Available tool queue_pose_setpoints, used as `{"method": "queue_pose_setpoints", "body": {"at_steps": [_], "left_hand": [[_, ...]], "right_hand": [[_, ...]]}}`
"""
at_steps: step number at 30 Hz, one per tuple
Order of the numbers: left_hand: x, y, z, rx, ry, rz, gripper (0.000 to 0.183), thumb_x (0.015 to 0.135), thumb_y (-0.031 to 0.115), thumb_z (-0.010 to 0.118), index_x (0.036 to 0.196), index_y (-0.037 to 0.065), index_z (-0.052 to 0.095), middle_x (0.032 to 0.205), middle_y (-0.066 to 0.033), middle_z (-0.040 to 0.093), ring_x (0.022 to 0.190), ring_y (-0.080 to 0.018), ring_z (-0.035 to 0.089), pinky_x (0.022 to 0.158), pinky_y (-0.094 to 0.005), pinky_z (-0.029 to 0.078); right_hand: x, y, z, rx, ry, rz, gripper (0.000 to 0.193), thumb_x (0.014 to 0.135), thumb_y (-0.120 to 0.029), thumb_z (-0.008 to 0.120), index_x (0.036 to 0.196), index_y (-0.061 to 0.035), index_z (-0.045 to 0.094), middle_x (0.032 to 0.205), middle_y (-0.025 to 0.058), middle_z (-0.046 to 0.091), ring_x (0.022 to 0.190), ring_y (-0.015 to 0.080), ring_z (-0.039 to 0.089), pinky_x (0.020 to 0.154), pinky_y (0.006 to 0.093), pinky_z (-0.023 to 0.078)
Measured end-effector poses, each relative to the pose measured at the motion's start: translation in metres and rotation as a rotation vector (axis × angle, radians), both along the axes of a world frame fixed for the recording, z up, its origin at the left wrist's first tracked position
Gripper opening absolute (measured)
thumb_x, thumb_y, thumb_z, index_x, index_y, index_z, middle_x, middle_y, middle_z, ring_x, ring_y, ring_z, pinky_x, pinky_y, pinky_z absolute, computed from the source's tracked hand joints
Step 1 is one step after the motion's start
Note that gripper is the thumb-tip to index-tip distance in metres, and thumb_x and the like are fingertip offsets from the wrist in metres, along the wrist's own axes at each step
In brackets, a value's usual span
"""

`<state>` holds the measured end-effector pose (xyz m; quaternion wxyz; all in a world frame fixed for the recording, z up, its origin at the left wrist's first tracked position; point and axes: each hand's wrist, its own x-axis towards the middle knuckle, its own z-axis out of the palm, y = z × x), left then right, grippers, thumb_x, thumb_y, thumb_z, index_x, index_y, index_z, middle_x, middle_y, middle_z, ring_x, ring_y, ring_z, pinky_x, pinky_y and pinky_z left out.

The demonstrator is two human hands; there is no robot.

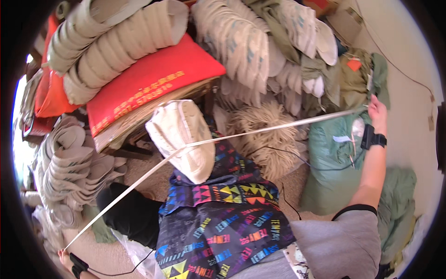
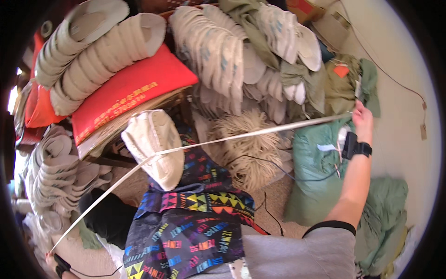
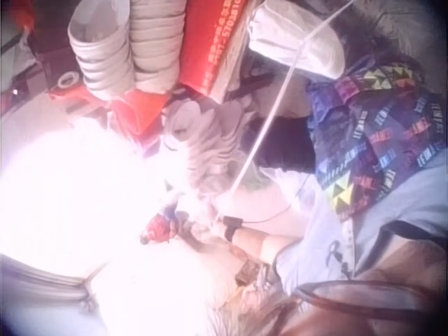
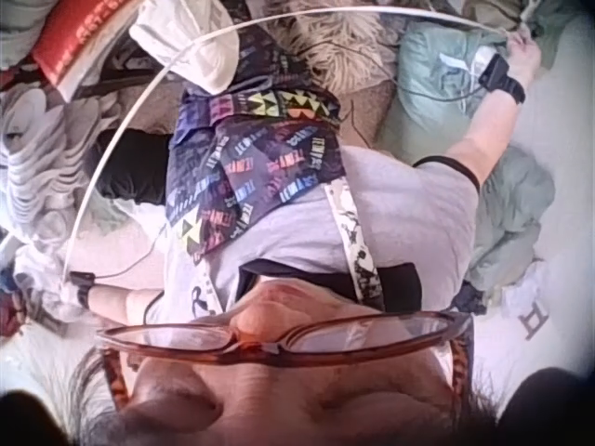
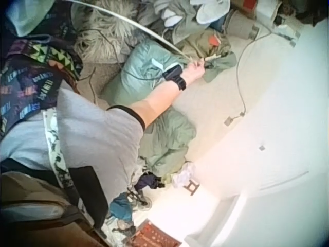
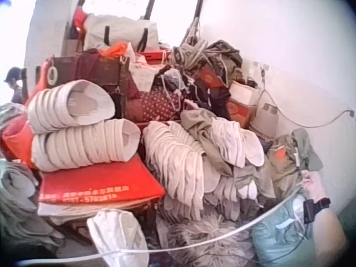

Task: The recorder is lacing a white sneaker in a room filled with shoe components.

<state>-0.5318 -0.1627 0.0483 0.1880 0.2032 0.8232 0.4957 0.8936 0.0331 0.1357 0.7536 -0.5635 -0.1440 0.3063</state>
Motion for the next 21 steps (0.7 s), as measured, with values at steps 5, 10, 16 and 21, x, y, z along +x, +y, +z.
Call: {"method": "queue_pose_setpoints", "body": {"at_steps": [5,10,16,21], "left_hand": [[0.049,-0.006,-0.032,0.403,0.036,0.165,0.045,0.092,0.032,0.057,0.132,0.012,0.051,0.105,0.0025,0.058,0.074,-0.009,0.046,0.06,-0.023,0.038],[0.342,0.146,0.031,0.382,-0.309,-0.238,0.046,0.094,0.011,0.06,0.139,0.005,0.05,0.085,0.0081,0.057,0.054,0.0032,0.035,0.045,-0.0133,0.023],[0.543,0.2,0.01,0.169,-0.429,-0.814,0.023,0.097,0.016,0.06,0.113,0.001,0.064,0.095,-0.0045,0.07,0.079,-0.0082,0.06,0.071,-0.0214,0.048],[0.601,0.211,-0.052,0.186,-0.592,-0.842,0.017,0.101,0.016,0.053,0.104,-0.001,0.058,0.091,-0.006,0.065,0.08,-0.0121,0.063,0.072,-0.0257,0.052]], "right_hand": [[-0.065,0.02,-0.059,-0.389,-0.362,-0.222,0.027,0.093,-0.019,0.054,0.114,-0.0031,0.061,0.09,0.0027,0.065,0.05,0.0032,0.04,0.04,0.0182,0.029],[-0.34,0.066,-0.075,-0.54,-0.467,0.618,0.05,0.089,-0.014,0.056,0.135,0.0006,0.044,0.091,0.0092,0.071,0.048,0.0019,0.036,0.038,0.0184,0.026],[-0.544,0.068,-0.094,-0.109,-0.369,1.261,0.03,0.101,-0.015,0.049,0.128,-0.002,0.044,0.099,0.0084,0.069,0.068,0.0076,0.06,0.057,0.0192,0.047],[-0.579,0.062,-0.116,-0.036,-0.653,1.35,0.014,0.099,-0.014,0.054,0.101,-0.0003,0.054,0.087,0.0094,0.064,0.076,0.0168,0.062,0.069,0.0305,0.05]]}}
